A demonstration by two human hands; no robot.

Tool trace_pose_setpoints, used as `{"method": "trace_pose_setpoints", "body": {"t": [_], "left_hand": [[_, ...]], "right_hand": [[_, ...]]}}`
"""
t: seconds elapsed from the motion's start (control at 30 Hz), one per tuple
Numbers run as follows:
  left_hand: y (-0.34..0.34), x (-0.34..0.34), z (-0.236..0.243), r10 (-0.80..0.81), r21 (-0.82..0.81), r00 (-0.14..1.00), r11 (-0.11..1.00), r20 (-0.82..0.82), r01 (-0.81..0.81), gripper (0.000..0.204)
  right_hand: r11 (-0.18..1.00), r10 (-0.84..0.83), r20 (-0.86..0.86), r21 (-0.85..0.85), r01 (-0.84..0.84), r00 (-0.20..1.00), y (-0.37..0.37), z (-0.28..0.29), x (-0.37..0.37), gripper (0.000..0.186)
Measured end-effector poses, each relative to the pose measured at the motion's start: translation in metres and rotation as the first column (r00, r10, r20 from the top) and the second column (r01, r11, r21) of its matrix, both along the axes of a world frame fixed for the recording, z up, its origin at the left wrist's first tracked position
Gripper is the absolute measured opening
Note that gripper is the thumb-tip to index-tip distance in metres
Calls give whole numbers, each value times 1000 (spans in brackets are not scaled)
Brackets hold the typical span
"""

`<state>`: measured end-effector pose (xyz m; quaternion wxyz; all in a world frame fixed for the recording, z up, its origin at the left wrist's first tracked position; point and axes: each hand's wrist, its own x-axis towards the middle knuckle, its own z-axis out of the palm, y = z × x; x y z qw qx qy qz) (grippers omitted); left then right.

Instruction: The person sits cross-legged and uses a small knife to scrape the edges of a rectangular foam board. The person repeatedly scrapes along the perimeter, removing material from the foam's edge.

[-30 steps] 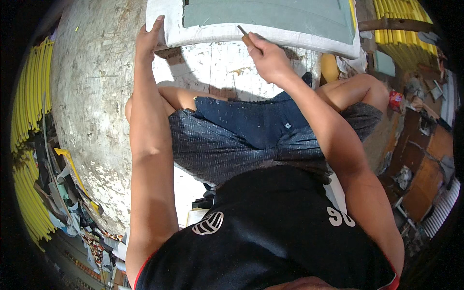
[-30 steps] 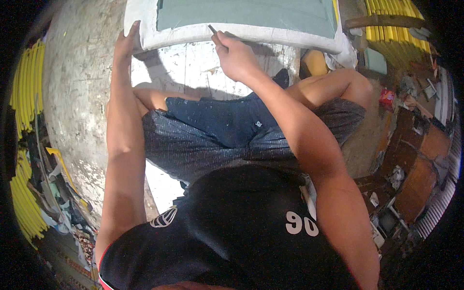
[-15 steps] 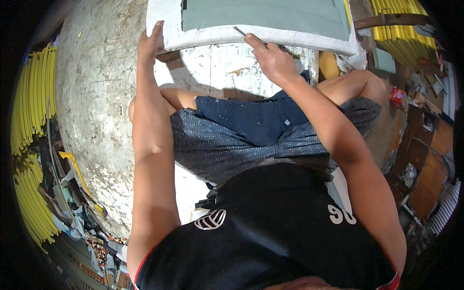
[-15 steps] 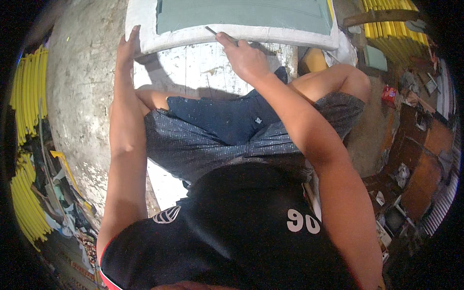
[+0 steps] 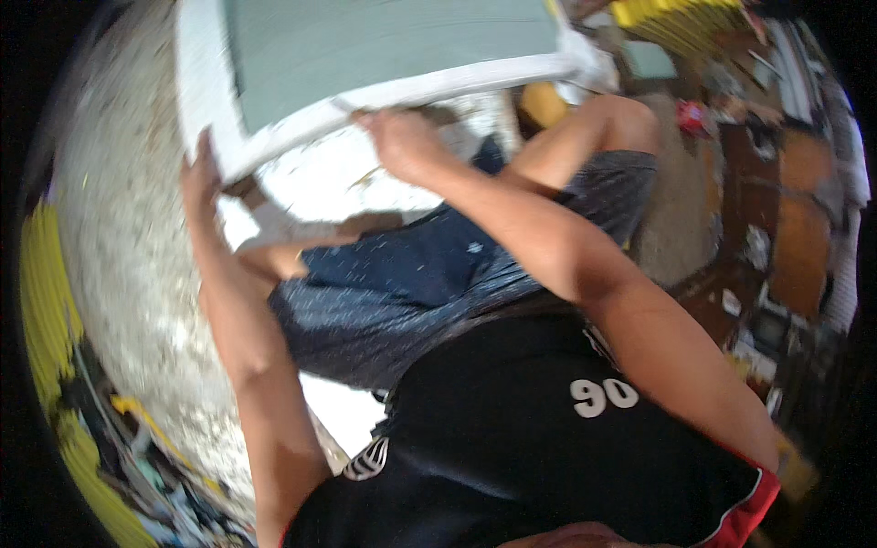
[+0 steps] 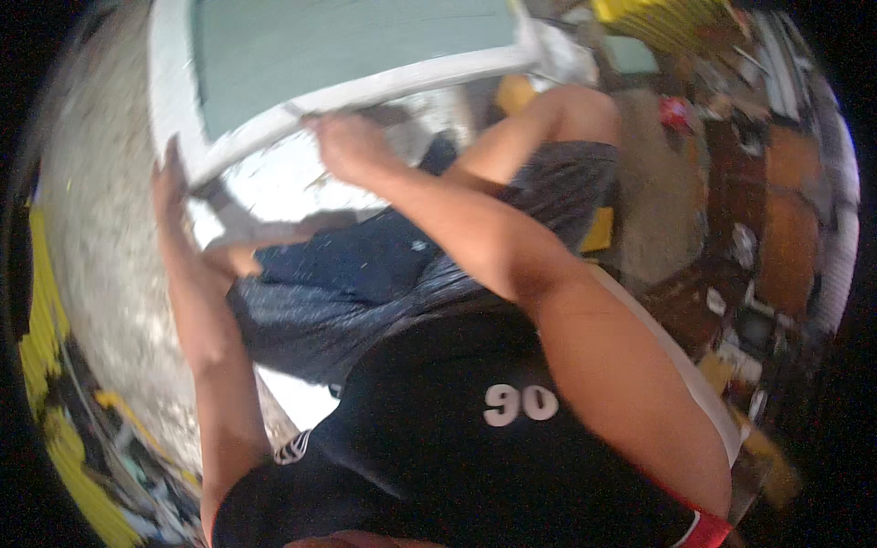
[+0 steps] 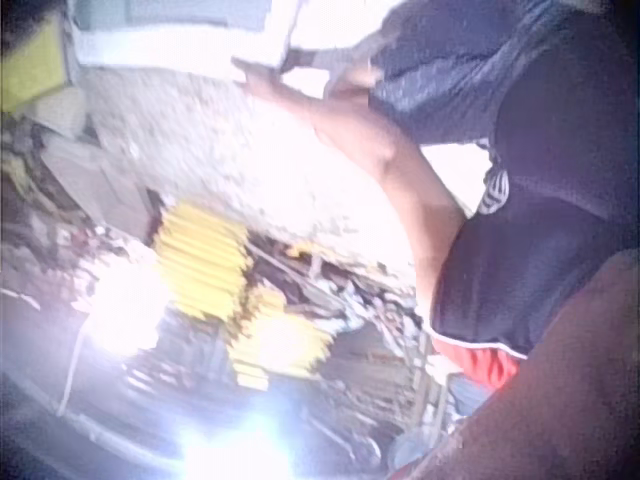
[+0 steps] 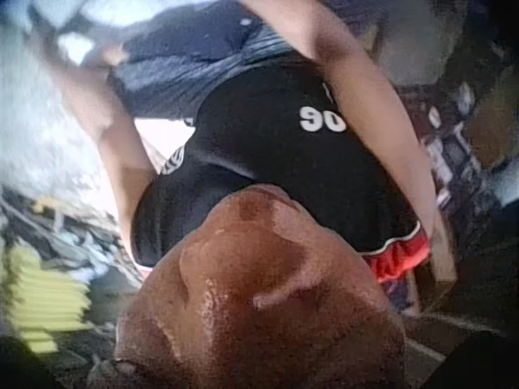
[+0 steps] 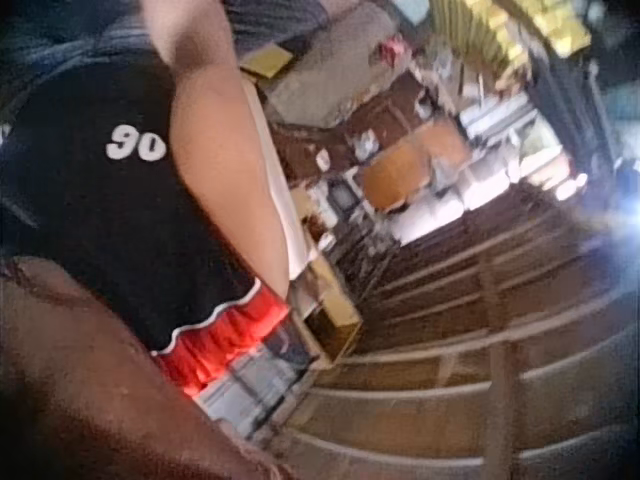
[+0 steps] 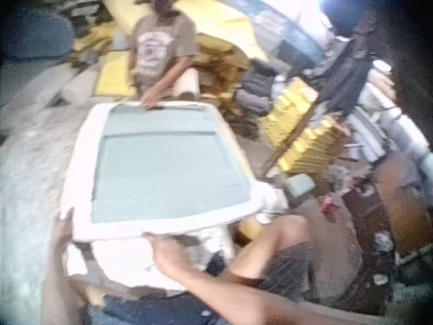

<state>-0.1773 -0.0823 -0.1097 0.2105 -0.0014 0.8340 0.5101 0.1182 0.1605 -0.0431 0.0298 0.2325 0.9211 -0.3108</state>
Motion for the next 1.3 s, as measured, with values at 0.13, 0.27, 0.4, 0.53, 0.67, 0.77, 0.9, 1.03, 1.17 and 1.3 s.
{"method": "trace_pose_setpoints", "body": {"t": [0.13, 0.27, 0.4, 0.53, 0.67, 0.77, 0.9, 1.03, 1.17, 1.3], "left_hand": [[8, 2, 0, -86, 93, 996, 992, 7, 85, 91], [12, -4, -11, -76, 166, 995, 984, 67, 64, 101], [4, 7, 7, -59, 97, 998, 994, 36, 55, 93], [15, 15, 14, -47, -162, 996, 986, -75, 34, 98], [18, 17, 13, 46, 66, 995, 997, -89, -40, 77], [12, 16, 12, 18, 118, 991, 993, -134, -2, 76], [-2, 6, 2, 47, 53, 993, 998, -110, -42, 78], [1, 5, -7, 30, 167, 993, 986, -113, -11, 81], [0, 1, -5, 39, 126, 999, 991, -19, -36, 84], [7, -1, -11, 49, 171, 999, 984, -1, -48, 85]], "right_hand": [[911, -151, 167, -360, 202, 974, 10, -4, 0, 66], [878, -197, 91, -428, 217, 976, 21, -39, 7, 88], [566, -168, 226, -775, 281, 960, 24, -23, 4, 89], [269, -341, 290, -881, 388, 894, 18, -7, -5, 83], [462, -569, 189, -732, 501, 801, 16, -1, 1, 73], [620, -494, 144, -633, 463, 858, 13, 1, 17, 57], [849, -291, 7, -460, 261, 957, 1, 12, 31, 61], [861, -206, 37, -467, 199, 978, -8, 36, 27, 62], [818, -216, 97, -526, 234, 972, -20, 68, 19, 66], [921, -108, 132, -360, 149, 985, -9, 50, 21, 59]]}}
